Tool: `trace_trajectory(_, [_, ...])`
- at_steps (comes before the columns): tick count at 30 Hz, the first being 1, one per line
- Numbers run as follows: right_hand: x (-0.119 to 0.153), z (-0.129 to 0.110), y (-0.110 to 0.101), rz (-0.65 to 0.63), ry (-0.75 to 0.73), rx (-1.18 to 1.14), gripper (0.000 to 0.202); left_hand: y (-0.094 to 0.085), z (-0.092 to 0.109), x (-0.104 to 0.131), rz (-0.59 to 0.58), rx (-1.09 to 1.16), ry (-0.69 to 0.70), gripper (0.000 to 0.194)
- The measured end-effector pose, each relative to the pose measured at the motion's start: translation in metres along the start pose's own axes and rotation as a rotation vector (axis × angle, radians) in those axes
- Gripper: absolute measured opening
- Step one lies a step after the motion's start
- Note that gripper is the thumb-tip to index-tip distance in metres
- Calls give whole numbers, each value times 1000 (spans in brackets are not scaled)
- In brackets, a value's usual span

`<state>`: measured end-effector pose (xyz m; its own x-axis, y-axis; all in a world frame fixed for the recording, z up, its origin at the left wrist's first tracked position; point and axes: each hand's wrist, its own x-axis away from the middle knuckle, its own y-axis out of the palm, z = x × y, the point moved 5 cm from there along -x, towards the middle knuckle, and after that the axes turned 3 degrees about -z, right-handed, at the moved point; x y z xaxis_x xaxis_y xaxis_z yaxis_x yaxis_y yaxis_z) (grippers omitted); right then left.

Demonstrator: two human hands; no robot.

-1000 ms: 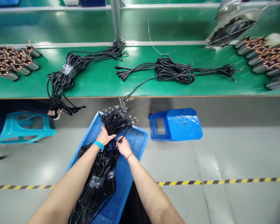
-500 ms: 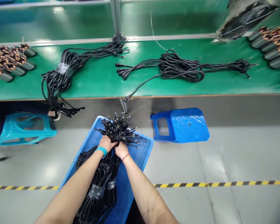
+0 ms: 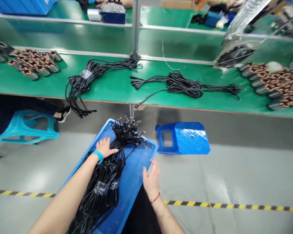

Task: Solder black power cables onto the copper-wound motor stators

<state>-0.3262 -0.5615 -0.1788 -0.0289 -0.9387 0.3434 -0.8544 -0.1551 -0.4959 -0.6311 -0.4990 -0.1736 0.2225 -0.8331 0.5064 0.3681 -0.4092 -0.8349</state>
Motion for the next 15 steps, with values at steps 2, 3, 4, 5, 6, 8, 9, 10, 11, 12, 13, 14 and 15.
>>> trace_trajectory(2, [0, 18, -4, 58, 45, -24, 59, -13, -34, 32, 101, 4, -48, 75])
trace_trajectory(3, [-3, 26, 1, 46, 63, -43, 59, -16, -54, 51, 152, 7, -110, 72])
trace_trajectory(4, [-6, 31, 8, 22, 78, -61, 56, -15, -77, 71, 194, 15, -191, 72])
trace_trajectory(5, [-9, 36, 17, -5, 91, -75, 53, -11, -99, 90, 216, 31, -275, 74])
trace_trajectory(6, [-12, 39, 24, -26, 101, -84, 50, -2, -119, 109, 212, 55, -346, 75])
trace_trajectory(8, [-15, 42, 34, -47, 114, -85, 46, 23, -152, 140, 157, 120, -429, 73])
trace_trajectory(9, [-16, 42, 37, -56, 114, -82, 45, 36, -165, 153, 132, 150, -453, 72])
trace_trajectory(10, [-17, 42, 39, -67, 110, -78, 43, 48, -175, 162, 118, 176, -472, 70])
trace_trajectory(11, [-18, 41, 40, -80, 106, -74, 42, 58, -185, 170, 113, 197, -488, 68])
trace_trajectory(12, [-18, 39, 42, -95, 100, -70, 40, 67, -193, 176, 117, 214, -505, 67])
trace_trajectory(13, [-19, 37, 45, -114, 95, -66, 38, 73, -200, 181, 124, 228, -523, 65])
trace_trajectory(14, [-19, 34, 49, -134, 91, -64, 37, 78, -208, 185, 131, 239, -540, 64])
trace_trajectory(15, [-19, 30, 54, -157, 88, -63, 36, 82, -216, 189, 137, 249, -558, 62])
